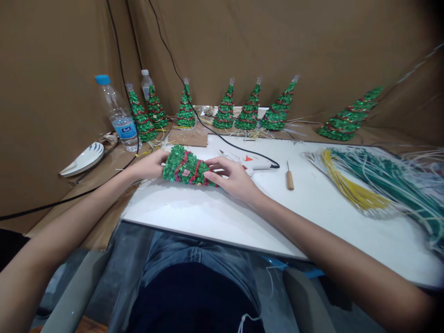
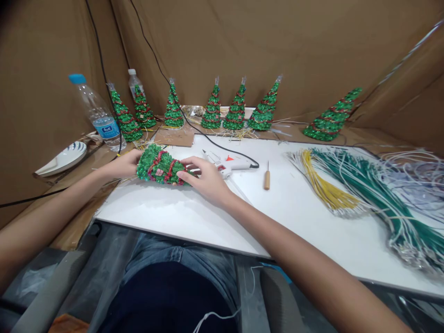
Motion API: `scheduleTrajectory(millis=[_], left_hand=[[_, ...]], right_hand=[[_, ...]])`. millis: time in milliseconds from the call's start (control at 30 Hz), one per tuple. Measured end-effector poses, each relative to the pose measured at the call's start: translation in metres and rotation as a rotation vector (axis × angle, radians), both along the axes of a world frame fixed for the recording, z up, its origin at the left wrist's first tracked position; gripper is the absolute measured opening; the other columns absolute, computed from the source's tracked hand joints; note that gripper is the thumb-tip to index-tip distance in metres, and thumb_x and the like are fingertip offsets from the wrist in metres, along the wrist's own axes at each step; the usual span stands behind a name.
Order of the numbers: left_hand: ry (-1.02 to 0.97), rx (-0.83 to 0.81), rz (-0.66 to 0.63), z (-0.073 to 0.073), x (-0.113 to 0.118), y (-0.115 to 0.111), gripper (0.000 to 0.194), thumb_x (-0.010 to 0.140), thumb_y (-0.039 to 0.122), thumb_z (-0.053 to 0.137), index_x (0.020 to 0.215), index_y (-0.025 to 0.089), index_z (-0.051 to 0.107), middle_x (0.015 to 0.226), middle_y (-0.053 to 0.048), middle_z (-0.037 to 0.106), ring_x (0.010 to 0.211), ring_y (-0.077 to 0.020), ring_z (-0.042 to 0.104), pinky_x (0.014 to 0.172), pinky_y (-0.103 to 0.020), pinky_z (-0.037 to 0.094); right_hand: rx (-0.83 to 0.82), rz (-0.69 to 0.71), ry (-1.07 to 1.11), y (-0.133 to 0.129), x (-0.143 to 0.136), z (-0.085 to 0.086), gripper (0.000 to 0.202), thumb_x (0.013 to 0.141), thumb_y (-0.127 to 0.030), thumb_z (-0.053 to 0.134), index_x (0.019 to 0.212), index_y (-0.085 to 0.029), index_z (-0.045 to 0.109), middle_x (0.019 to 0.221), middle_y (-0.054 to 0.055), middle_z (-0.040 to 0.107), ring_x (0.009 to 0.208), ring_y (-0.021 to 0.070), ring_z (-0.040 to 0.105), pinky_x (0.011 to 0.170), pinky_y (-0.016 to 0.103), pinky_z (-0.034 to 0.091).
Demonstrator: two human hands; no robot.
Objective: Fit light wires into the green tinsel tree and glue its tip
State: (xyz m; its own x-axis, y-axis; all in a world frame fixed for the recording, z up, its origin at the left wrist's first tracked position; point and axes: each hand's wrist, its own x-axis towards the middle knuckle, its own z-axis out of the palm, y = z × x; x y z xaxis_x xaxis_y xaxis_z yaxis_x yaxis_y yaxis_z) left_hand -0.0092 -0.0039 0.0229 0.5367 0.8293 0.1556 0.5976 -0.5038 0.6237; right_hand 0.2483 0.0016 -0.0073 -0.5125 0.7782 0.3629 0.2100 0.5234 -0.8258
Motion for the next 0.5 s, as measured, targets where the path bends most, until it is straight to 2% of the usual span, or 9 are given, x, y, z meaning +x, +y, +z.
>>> scheduleTrajectory(millis=[167, 333, 500], left_hand=[[-0.012, 0.001, -0.007, -0.0012, 0.0008, -0.0015, 0.048, 0.074, 0.043, 0.068, 0.110, 0.011, 0.067, 0.107, -0.007, 0.071, 0.095, -0.0243, 0.064, 0.090, -0.034, 0.051], [-0.006, -0.001, -0.003, -0.0036, -0.0010, 0.0010, 0.044, 0.072, 0.041, 0.069, 0.102, 0.010, 0.069, 0.098, -0.007, 0.073, 0.091, -0.0242, 0.065, 0.086, -0.034, 0.052], [0.006, -0.012, 0.005, -0.0028, -0.0010, 0.0017, 0.045, 0.072, 0.042, 0.069, 0.102, 0.009, 0.069, 0.099, -0.007, 0.072, 0.092, -0.0252, 0.064, 0.086, -0.035, 0.052]], right_hand=[[0.020, -0.016, 0.006, -0.0008, -0.0008, -0.0012, 0.026, 0.080, -0.033, 0.064, 0.101, -0.018, 0.064, 0.103, 0.008, 0.068, 0.095, 0.0189, 0.064, 0.081, 0.036, 0.054], [0.031, -0.046, 0.010, -0.0007, -0.0028, -0.0026, 0.027, 0.080, -0.034, 0.065, 0.100, -0.017, 0.065, 0.100, 0.008, 0.069, 0.091, 0.0188, 0.065, 0.079, 0.036, 0.054], [0.042, -0.086, 0.026, -0.0022, -0.0057, -0.0027, 0.024, 0.079, -0.036, 0.065, 0.094, -0.018, 0.065, 0.099, 0.007, 0.069, 0.088, 0.0182, 0.065, 0.075, 0.035, 0.055]])
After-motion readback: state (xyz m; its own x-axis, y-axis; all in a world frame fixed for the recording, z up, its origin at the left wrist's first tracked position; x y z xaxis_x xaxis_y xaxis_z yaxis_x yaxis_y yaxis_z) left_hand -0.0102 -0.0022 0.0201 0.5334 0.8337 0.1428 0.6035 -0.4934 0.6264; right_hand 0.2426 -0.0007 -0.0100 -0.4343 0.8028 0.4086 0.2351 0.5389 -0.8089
